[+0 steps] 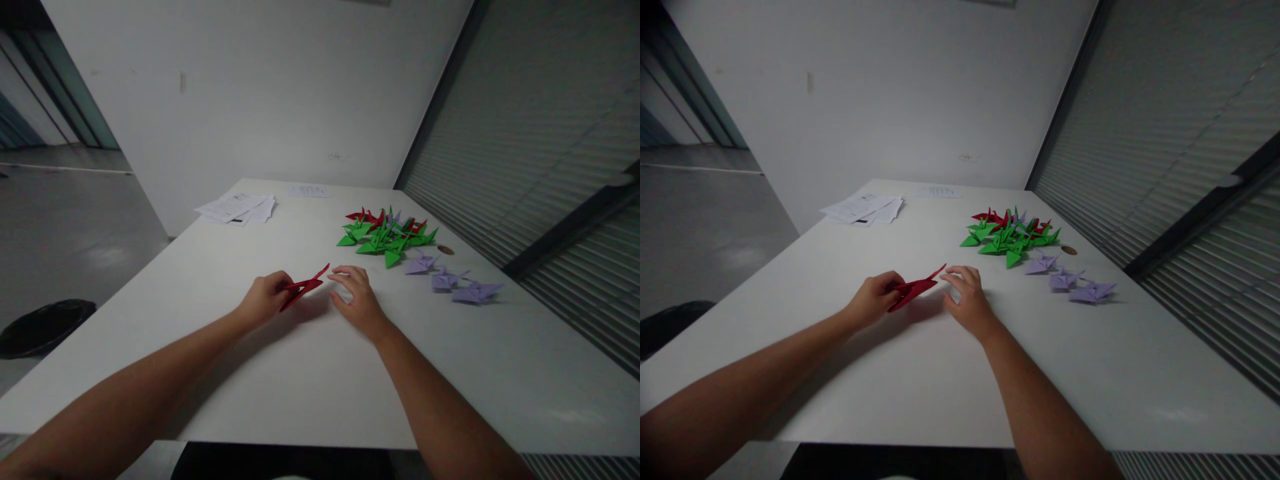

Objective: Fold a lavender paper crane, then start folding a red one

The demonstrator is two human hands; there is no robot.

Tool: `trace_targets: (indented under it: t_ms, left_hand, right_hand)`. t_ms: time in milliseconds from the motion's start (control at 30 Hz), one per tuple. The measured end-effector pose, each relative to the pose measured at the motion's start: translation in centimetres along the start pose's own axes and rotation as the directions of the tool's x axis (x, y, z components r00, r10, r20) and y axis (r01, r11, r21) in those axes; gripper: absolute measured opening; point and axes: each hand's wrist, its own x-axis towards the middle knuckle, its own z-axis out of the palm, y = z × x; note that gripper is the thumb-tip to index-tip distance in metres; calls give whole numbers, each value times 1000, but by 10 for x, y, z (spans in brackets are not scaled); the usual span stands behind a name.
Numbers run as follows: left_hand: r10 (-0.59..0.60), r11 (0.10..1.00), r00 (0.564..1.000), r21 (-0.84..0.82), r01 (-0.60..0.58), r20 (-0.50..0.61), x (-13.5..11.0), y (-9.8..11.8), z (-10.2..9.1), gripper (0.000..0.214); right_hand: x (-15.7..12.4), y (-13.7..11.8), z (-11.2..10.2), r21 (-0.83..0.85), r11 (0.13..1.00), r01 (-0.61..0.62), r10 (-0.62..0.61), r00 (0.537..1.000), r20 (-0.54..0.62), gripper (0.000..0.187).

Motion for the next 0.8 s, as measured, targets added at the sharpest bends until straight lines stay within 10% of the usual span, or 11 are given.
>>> trace_targets:
  t_ms: [200,500,800]
  left_hand:
    - [-178,741,984,-655,148,21,4,1,14,18]
    - [-163,567,979,-799,198,126,1,7,17,33]
    - [-8,576,984,-804,150,178,-3,9,18,70]
  right_hand:
    - [1,-6,-4,138,986,93,-94,996,4,31]
    - [-5,-8,1,238,971,16,-56,985,162,47]
    - [-4,-11,0,223,975,23,-63,983,172,32]
